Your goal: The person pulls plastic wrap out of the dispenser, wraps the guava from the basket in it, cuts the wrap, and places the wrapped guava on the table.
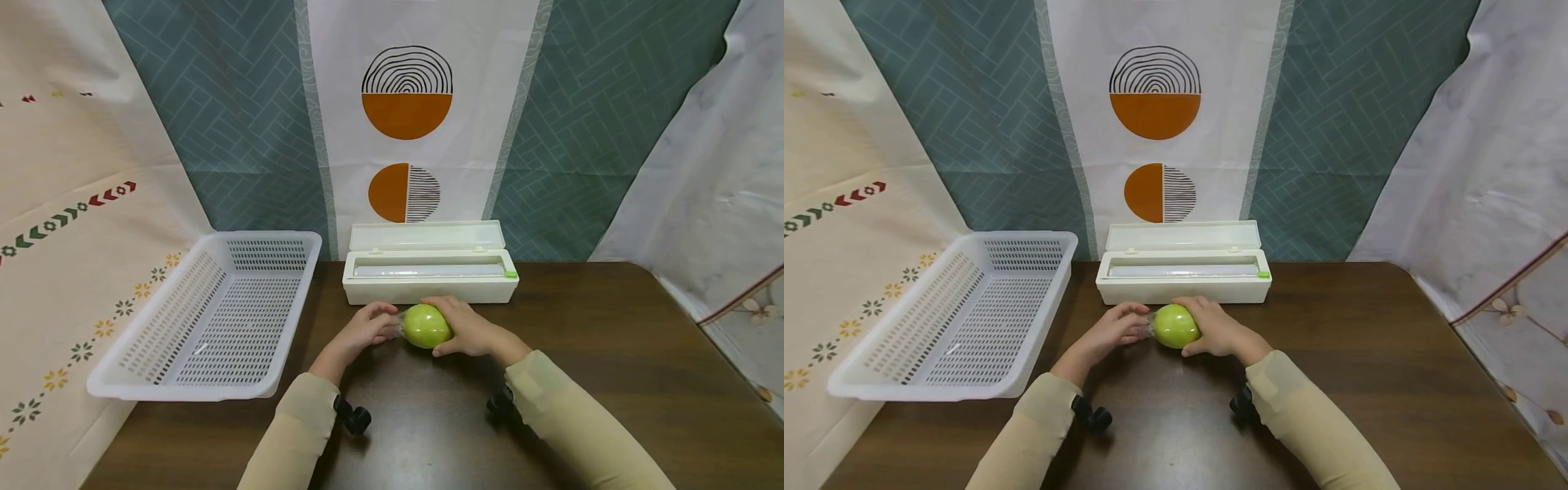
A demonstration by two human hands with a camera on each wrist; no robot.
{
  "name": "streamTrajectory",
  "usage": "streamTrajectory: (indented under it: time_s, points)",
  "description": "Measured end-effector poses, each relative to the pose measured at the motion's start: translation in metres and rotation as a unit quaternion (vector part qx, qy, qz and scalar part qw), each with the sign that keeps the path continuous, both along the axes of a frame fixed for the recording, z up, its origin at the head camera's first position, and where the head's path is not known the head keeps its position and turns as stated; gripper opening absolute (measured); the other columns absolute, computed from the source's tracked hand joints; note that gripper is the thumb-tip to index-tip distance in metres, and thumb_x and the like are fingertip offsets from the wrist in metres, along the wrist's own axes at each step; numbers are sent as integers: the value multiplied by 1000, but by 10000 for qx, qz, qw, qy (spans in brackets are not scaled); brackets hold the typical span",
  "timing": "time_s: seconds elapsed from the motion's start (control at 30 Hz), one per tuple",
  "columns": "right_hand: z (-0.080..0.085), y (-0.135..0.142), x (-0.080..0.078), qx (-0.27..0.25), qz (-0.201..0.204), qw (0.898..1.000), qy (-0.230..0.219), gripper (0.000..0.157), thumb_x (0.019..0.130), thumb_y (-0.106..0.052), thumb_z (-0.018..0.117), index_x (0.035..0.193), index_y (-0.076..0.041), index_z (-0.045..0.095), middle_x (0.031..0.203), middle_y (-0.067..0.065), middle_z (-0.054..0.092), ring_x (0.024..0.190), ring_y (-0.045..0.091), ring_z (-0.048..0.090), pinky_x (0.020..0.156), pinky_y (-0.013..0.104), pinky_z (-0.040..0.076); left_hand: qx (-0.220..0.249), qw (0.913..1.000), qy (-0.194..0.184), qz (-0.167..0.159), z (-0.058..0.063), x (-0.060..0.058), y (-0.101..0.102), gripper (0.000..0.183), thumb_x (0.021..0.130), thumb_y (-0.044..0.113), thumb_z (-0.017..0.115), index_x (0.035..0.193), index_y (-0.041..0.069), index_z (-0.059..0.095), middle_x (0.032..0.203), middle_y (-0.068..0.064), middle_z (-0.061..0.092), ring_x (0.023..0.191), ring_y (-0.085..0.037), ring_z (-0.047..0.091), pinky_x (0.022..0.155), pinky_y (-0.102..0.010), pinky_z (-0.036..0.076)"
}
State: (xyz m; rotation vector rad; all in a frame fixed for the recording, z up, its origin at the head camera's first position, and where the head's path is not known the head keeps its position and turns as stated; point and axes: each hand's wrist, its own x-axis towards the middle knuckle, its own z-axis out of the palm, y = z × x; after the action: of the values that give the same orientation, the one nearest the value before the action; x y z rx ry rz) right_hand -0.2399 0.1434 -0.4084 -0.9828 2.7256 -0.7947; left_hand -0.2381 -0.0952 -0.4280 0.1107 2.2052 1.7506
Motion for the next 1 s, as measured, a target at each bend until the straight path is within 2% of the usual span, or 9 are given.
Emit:
streamTrajectory:
  time_s: [0.1, 0.2, 0.3, 0.47, 0.6, 0.73, 1.0]
  points:
    - [0, 0, 0, 3, -32, 10000, -5, 91, 71, -26, 83, 145, -13, 30, 135, 15, 41, 121, 32, 42, 97, 54, 37, 165, 9982, -559, 100, 1, -3, 0, 46, 95, 41, 45, 128, 9, 52, 129, -12, 50, 81, -21, 60, 68, -32, 53]
    - [-1, 0, 1, -10, -46, 10000, -30, 91, 71, -25, 83, 145, -13, 30, 136, 15, 41, 121, 32, 41, 98, 54, 37, 27, 9974, -724, 31, -1, -4, 0, 49, 99, 47, 39, 129, 11, 51, 134, -14, 47, 79, -22, 63, 62, -32, 54]
    - [-1, 1, 1, -24, -49, 10000, -69, 91, 72, -24, 83, 145, -13, 30, 136, 15, 40, 121, 32, 41, 98, 54, 37, 20, 9973, -724, -127, -5, -4, 0, 42, 98, 43, 44, 123, 9, 51, 129, -14, 48, 79, -21, 67, 62, -32, 55]
    - [0, 0, 0, -50, -63, 9999, -134, 91, 72, -23, 83, 145, -14, 30, 136, 15, 40, 120, 32, 41, 97, 54, 37, 371, 9956, -785, -342, -6, -6, -1, 32, 95, 30, 57, 118, 9, 48, 115, -12, 52, 80, -21, 69, 64, -33, 57]
    - [2, 0, 0, -57, -71, 9998, -185, 91, 72, -24, 83, 145, -14, 30, 136, 15, 40, 121, 32, 40, 97, 55, 37, 443, 9956, -691, -443, -8, -7, -2, 36, 92, 20, 62, 123, 7, 50, 104, -11, 57, 79, -17, 66, 64, -30, 56]
    - [3, 0, 0, -17, -45, 9998, -183, 91, 72, -26, 83, 145, -14, 30, 136, 15, 40, 121, 32, 41, 97, 54, 37, 406, 9973, -507, -340, -9, -6, -1, 38, 89, 14, 65, 123, 1, 55, 93, -7, 62, 75, -14, 63, 64, -26, 54]
    - [4, 0, 0, 53, 0, 9998, -167, 91, 71, -26, 83, 145, -15, 31, 136, 15, 40, 121, 31, 41, 97, 54, 37, 106, 9997, 242, -10, -12, -3, 4, 19, 86, 6, 66, 102, -5, 66, 74, -5, 64, 66, -12, 61, 57, -25, 53]
